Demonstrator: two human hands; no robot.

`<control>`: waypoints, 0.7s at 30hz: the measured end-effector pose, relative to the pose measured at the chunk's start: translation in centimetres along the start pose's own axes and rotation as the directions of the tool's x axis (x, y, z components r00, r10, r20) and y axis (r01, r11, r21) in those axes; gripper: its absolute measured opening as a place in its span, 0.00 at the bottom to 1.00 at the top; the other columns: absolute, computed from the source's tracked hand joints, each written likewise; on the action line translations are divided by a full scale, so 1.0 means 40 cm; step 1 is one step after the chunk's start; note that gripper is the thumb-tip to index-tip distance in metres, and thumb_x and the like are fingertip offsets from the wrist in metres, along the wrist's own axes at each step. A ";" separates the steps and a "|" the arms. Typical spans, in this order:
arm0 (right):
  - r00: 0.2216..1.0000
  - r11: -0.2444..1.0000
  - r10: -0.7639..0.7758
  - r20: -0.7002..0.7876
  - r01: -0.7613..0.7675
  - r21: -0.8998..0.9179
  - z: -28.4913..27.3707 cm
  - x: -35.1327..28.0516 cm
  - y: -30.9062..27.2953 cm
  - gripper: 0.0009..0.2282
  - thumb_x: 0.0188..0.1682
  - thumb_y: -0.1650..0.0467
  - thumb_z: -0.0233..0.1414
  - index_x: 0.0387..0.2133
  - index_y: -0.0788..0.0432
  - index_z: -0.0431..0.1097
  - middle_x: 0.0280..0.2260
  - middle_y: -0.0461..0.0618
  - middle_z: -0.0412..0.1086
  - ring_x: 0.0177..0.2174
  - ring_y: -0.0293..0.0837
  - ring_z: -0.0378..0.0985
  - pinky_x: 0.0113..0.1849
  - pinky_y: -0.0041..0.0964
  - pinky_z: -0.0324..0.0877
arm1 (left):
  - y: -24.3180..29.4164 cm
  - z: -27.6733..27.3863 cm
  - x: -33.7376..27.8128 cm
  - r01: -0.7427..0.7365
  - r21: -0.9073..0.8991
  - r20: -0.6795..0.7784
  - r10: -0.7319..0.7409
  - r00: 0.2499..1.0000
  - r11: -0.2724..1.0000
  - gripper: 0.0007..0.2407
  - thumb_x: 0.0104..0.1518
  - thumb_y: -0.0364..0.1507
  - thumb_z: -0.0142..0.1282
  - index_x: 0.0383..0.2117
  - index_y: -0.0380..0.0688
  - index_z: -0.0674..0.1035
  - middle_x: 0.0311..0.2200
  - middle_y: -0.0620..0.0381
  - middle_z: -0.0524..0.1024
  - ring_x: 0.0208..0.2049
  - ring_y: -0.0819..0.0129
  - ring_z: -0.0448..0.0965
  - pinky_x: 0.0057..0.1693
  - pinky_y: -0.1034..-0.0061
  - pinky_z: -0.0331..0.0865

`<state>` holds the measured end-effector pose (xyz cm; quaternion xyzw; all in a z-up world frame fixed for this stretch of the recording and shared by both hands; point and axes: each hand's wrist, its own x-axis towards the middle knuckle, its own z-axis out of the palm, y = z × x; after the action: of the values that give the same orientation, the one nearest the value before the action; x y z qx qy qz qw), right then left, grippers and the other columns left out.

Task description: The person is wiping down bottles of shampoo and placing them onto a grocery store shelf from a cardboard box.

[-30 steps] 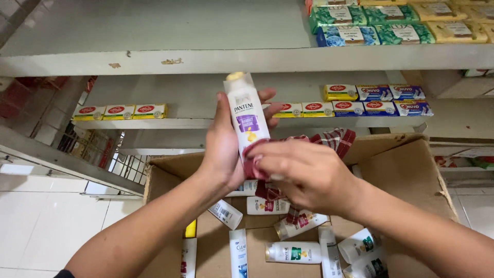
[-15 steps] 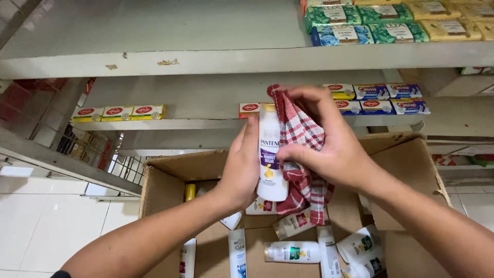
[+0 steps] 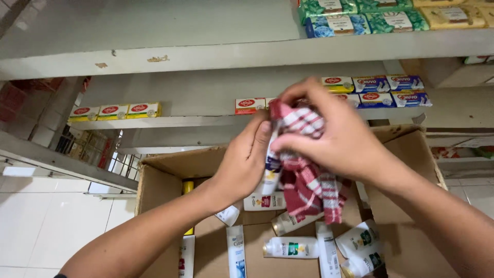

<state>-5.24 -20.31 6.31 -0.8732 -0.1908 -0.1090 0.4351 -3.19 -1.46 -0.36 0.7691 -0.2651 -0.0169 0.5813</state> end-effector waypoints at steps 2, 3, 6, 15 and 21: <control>1.000 1.000 -0.015 0.023 0.015 -0.001 -0.001 0.004 0.001 0.21 0.39 0.65 0.67 0.42 0.61 0.68 0.35 0.46 0.74 0.34 0.35 0.77 0.36 0.30 0.72 | 0.004 -0.012 0.015 -0.067 -0.012 0.017 0.067 0.998 0.998 0.17 0.72 0.41 0.33 0.48 0.39 0.71 0.36 0.47 0.77 0.38 0.60 0.79 0.47 0.69 0.72; 0.999 1.000 -0.019 0.048 0.019 0.002 -0.002 0.004 0.001 0.22 0.38 0.65 0.67 0.42 0.62 0.68 0.35 0.46 0.74 0.33 0.34 0.77 0.35 0.30 0.72 | 0.006 -0.017 0.021 -0.122 -0.028 0.040 0.123 0.992 0.992 0.17 0.72 0.41 0.33 0.50 0.38 0.70 0.37 0.48 0.77 0.40 0.60 0.80 0.48 0.69 0.72; 0.998 0.996 -0.049 -0.034 0.051 0.068 0.004 -0.004 0.021 0.14 0.45 0.68 0.62 0.38 0.64 0.70 0.34 0.48 0.76 0.34 0.34 0.77 0.36 0.31 0.72 | -0.045 -0.017 0.044 -0.130 -0.060 0.087 0.135 0.987 0.990 0.17 0.73 0.40 0.36 0.49 0.37 0.70 0.38 0.50 0.76 0.41 0.64 0.77 0.48 0.70 0.71; 0.991 0.987 0.028 -0.129 -0.007 0.159 -0.013 -0.009 0.059 0.10 0.49 0.70 0.60 0.41 0.62 0.74 0.34 0.46 0.78 0.35 0.33 0.77 0.39 0.30 0.73 | -0.017 -0.005 0.051 0.227 -0.544 0.199 -0.138 0.970 0.808 0.15 0.71 0.41 0.40 0.48 0.44 0.72 0.32 0.59 0.74 0.30 0.78 0.75 0.36 0.80 0.73; 0.994 0.992 -0.018 0.104 0.005 0.124 -0.031 -0.001 0.023 0.30 0.36 0.65 0.67 0.53 0.59 0.67 0.48 0.48 0.75 0.48 0.39 0.76 0.51 0.35 0.68 | 0.032 -0.034 0.061 0.478 -0.588 0.290 -0.381 0.878 0.653 0.17 0.67 0.44 0.37 0.50 0.50 0.72 0.30 0.56 0.78 0.24 0.72 0.82 0.29 0.77 0.77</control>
<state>-4.91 -21.80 6.38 -0.8480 -0.2246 -0.0535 0.4771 -1.13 -1.53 1.93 0.5596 -0.0932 -0.2981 0.7677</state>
